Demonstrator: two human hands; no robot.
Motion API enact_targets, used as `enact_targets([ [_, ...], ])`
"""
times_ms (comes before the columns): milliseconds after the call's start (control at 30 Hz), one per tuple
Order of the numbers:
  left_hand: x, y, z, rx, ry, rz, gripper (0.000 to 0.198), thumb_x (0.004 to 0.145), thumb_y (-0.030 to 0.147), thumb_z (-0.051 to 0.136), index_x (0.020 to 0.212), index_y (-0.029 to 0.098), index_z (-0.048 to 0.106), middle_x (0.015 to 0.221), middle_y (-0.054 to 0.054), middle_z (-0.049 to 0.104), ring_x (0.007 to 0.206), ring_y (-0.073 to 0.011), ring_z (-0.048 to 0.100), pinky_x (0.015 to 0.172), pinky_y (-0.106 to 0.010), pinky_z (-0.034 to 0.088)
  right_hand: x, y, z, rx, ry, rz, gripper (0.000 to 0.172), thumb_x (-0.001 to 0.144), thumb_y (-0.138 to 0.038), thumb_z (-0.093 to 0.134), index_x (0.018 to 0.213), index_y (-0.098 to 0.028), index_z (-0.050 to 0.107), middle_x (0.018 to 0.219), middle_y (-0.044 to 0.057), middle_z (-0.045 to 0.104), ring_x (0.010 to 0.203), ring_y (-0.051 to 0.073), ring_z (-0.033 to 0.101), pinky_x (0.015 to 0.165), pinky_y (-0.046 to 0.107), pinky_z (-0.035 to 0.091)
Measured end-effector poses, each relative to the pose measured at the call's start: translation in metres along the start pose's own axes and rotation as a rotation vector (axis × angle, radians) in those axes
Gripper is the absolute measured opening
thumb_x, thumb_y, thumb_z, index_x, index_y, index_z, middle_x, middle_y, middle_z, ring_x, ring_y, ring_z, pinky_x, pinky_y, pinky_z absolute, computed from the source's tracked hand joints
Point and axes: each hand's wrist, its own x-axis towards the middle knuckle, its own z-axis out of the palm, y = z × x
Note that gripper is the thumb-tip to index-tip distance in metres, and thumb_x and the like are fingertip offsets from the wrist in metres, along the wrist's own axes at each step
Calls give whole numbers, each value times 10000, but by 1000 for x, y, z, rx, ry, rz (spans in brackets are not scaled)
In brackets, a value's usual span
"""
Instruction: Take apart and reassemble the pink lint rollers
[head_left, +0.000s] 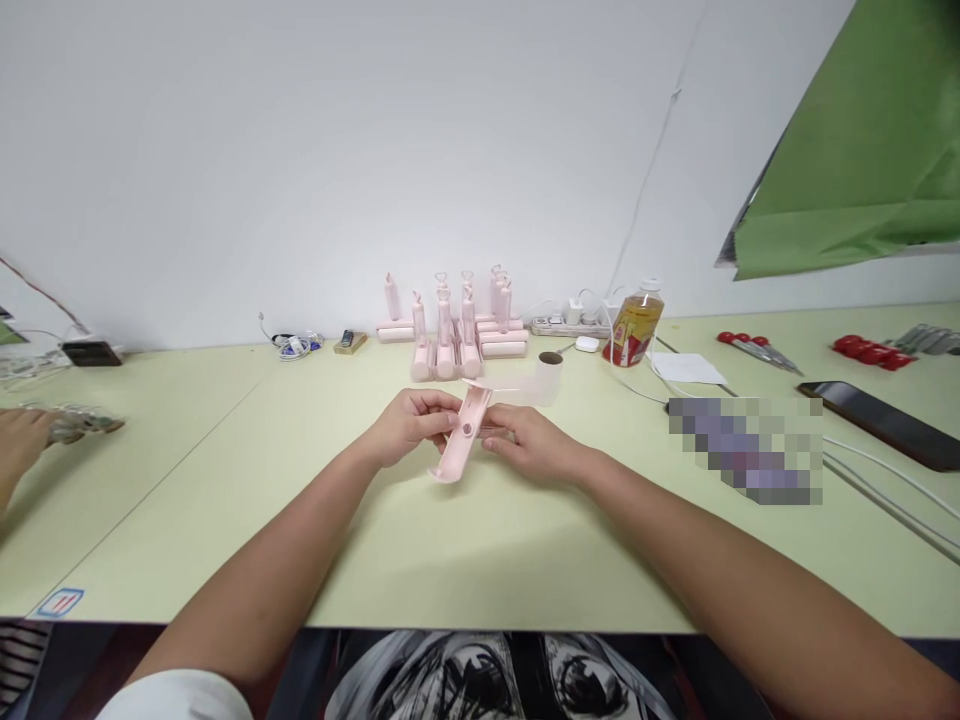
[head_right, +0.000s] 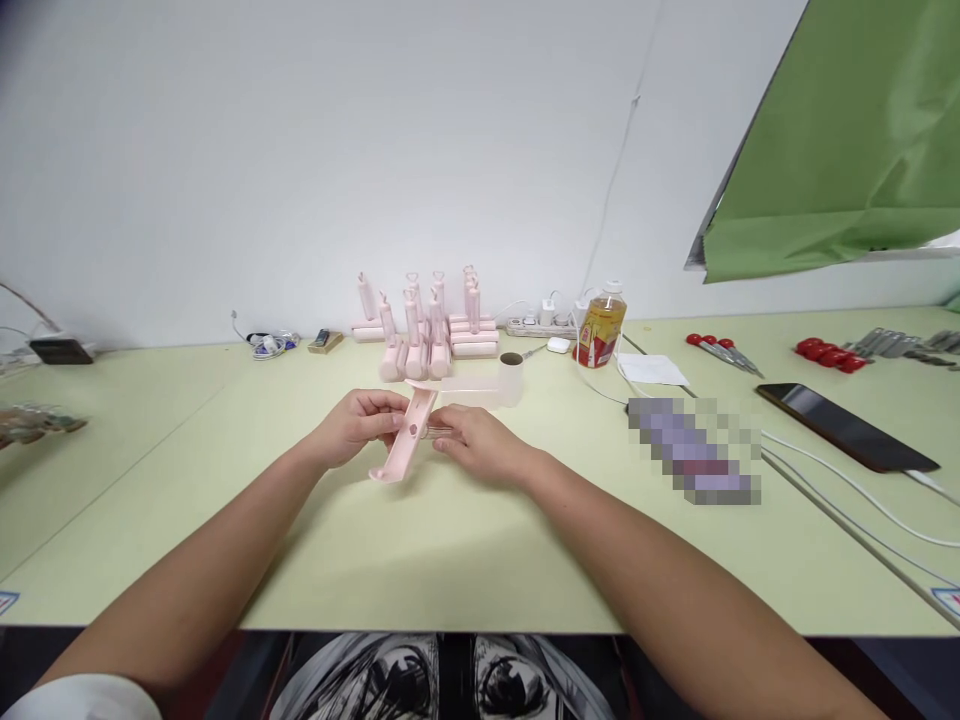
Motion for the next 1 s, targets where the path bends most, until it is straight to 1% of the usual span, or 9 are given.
enact_targets([
  [200,-2,0,6,54,29,-29,306,695,374,772,879,135,718,704,-13,636,603,-100,543,561,-225,416,0,0,1,-24,3,13,319,895,-241,543,1197,-192,633,1133,100,675,1019,238,621,888,381,471],
  [400,1,-5,6,42,15,-46,354,689,411,765,879,121,690,687,-12,608,590,-108,534,542,-234,420,-1,-3,-2,-32,-17,9,331,890,-237,546,1206,-198,635,1118,96,686,1023,246,619,884,389,471],
  [467,0,-5,5,47,-18,-61,359,695,417,761,886,124,679,669,-6,591,577,-108,533,525,-230,427,-1,-5,-3,-38,-24,7,331,882,-234,557,1200,-203,642,1105,94,693,1019,249,621,887,392,468],
  [567,-2,-4,3,64,-132,-71,332,730,418,736,885,131,670,676,-7,595,574,-104,538,523,-224,436,-2,-7,-4,-14,-57,-20,319,882,-223,555,1186,-203,648,1114,87,692,1024,240,620,897,377,461],
  [633,-4,-3,2,69,-174,-61,324,744,418,722,887,133,668,699,-20,619,590,-109,554,535,-225,442,-2,-8,-4,6,-78,-38,306,887,-218,546,1174,-201,649,1106,79,690,1013,227,620,885,355,461],
  [733,-4,-2,2,52,-137,-16,319,736,421,726,846,130,657,676,-16,616,586,-109,549,539,-224,431,-1,-10,-4,-16,-60,-52,285,891,-233,545,1152,-186,650,1035,76,688,926,208,620,822,322,462],
  [867,-1,-5,3,-6,-63,65,359,696,436,755,829,121,646,649,4,571,574,-105,524,545,-235,427,0,-11,-3,-136,44,-97,278,894,-268,542,1128,-154,641,910,77,673,802,194,591,740,308,439],
  [933,0,-7,3,-42,-1,105,376,677,446,765,816,121,638,646,5,562,570,-108,524,547,-243,430,1,-9,-5,-204,88,-114,283,902,-294,531,1123,-152,636,870,75,665,795,198,583,733,309,425],
  [1000,-1,-6,3,-67,98,140,382,662,453,768,799,124,631,630,8,557,547,-106,514,529,-242,420,2,-7,-9,-276,159,-65,295,908,-318,519,1130,-155,625,862,74,659,769,195,576,716,308,411],
])
